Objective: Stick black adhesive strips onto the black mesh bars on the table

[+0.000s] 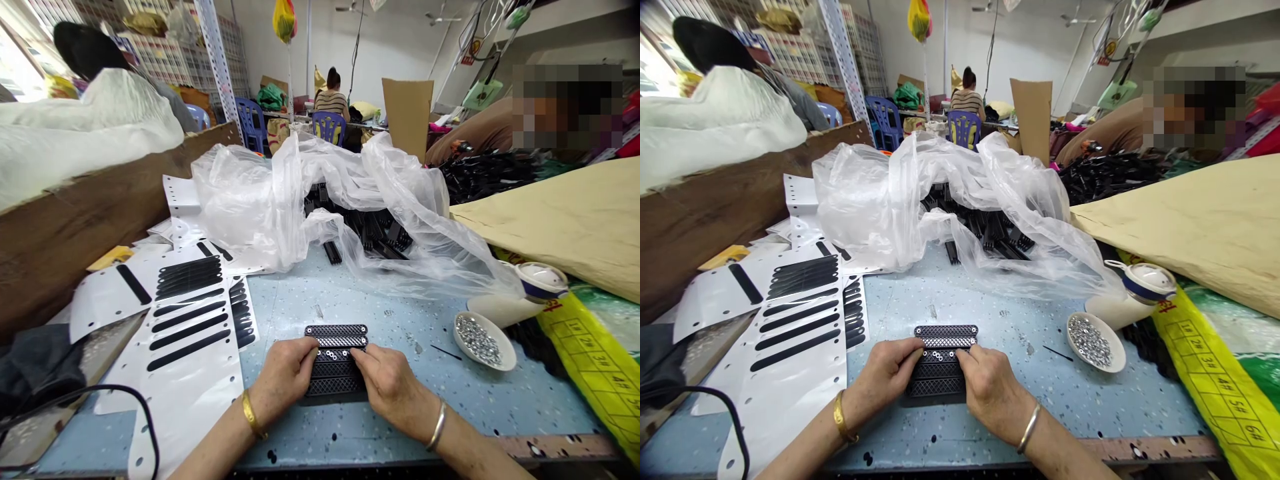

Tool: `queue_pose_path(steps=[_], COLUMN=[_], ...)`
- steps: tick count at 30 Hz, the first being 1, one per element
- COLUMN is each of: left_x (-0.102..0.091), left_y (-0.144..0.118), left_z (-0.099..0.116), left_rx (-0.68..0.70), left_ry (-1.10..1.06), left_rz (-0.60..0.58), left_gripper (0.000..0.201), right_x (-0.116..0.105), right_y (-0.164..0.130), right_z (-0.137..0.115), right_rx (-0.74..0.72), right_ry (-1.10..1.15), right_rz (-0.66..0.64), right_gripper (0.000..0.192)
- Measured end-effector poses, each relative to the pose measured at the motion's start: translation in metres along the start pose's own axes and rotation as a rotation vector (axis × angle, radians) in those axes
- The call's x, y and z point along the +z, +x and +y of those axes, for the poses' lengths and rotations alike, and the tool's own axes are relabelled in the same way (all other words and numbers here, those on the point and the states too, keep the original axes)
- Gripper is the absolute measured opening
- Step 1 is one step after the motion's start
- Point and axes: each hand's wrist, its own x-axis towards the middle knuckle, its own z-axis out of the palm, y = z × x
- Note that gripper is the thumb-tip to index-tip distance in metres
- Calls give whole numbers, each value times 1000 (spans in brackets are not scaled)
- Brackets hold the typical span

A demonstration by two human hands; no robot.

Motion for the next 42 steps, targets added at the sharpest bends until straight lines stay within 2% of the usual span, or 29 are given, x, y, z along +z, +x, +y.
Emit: queue_pose_path(steps=[4,9,12,18,28,37,42], left_x=[-6,-2,0,0,1,4,4], left_y=[-14,-24,-24,-21,-21,-21,-20], left_z=[-1,0,1,1,-2,-6,-6], left_rx=[111,258,284,238,264,292,322], left_ry=[61,382,457,357,272,302,311], left_rz=[78,19,-6,-46,13,38,69], left_gripper=[29,38,42,36,35,36,37], right_x=[-1,-3,-4,-8,-15,-15,-22], right_y=[-3,-2,1,-5,-33,-31,-24], right_z=[1,-2,-4,-1,16,16,18], right_rx=[-27,-28,-32,-30,0,-19,12], right_ry=[-53,-122,-152,-197,-287,-268,-173], right_rz=[-51,-162,-224,-266,-177,-159,-235], right_gripper=[35,43,45,47,51,49,42])
